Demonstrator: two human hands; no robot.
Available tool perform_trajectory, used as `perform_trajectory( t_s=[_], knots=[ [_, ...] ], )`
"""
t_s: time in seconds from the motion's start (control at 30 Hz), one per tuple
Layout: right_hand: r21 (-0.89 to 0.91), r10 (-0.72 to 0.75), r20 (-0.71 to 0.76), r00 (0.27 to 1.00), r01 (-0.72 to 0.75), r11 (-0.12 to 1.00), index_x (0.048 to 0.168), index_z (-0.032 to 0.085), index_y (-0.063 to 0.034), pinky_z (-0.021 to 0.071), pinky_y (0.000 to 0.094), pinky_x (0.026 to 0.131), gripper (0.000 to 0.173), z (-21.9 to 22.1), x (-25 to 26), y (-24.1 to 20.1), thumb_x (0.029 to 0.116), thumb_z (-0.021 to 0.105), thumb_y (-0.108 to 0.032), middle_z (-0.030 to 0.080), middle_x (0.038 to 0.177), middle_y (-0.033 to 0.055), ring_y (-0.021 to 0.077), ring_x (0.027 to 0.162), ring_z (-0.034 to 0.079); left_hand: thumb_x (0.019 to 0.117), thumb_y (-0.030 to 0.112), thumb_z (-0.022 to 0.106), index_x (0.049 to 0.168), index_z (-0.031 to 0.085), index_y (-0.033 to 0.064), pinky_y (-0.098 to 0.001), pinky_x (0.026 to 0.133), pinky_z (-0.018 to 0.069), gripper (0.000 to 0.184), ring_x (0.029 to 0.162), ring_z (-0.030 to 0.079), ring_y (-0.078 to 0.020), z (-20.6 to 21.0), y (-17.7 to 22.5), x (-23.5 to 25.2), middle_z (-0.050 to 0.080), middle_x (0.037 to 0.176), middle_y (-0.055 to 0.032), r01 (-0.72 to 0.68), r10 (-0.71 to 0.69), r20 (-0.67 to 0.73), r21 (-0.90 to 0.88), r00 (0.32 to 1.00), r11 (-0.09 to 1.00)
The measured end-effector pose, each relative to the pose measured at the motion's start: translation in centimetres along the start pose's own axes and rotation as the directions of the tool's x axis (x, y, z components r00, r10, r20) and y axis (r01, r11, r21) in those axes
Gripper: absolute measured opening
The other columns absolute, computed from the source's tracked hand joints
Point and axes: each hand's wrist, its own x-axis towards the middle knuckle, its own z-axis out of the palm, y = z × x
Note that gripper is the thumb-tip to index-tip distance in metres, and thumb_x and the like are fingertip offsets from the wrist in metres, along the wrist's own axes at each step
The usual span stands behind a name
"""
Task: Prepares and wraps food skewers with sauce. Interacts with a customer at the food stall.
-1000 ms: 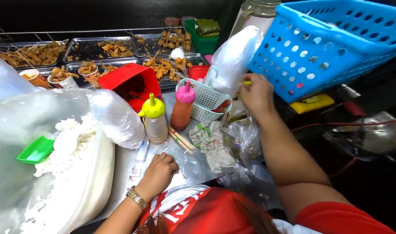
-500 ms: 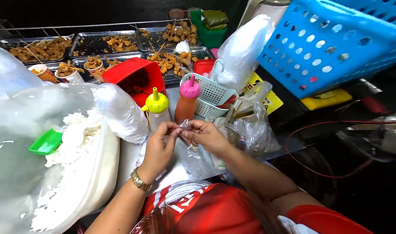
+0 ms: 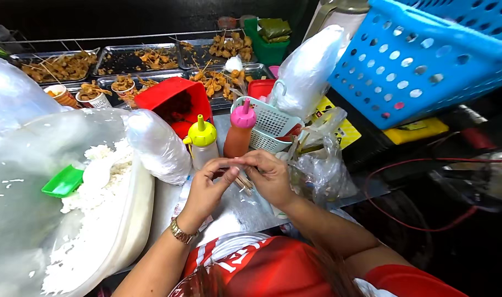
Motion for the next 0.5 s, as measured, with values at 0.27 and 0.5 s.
perform_trajectory(
  t_s=[0.27,0.5],
  knots=[
    [-0.266,-0.186,0.019,0.982,0.184,0.946,0.103,0.08,-0.0057,0.0571,0.0211,0.082,0.014,0.6,-0.7,0.4,0.0945,0.069,-0.008,0.073,0.094,0.0082,0.0099,0.089,0.069,0.1051,0.006,0.049,0.101,0.074,0.0006,-0.0285,0.087,0.058,0.026,0.089,0.071,-0.0114,0.1,2.0,0.2,0.075,0.097,-0.0049,0.136,-0.165,-0.128,-0.206,0.978,0.969],
    [-0.06,0.099,0.055,0.994,-0.096,0.994,0.108,0.076,0.0021,0.0535,0.0144,0.071,0.019,-0.2,-0.3,-0.4,0.092,0.069,-0.006,0.072,0.095,0.0058,-0.0012,0.077,0.062,0.1073,0.01,0.048,0.112,0.065,0.0001,-0.0266,0.072,0.0612,0.02,0.075,0.07,-0.012,-0.4,2.8,0.4,0.071,0.095,-0.0058,0.166,-0.212,-0.194,-0.232,0.958,0.958]
  ],
)
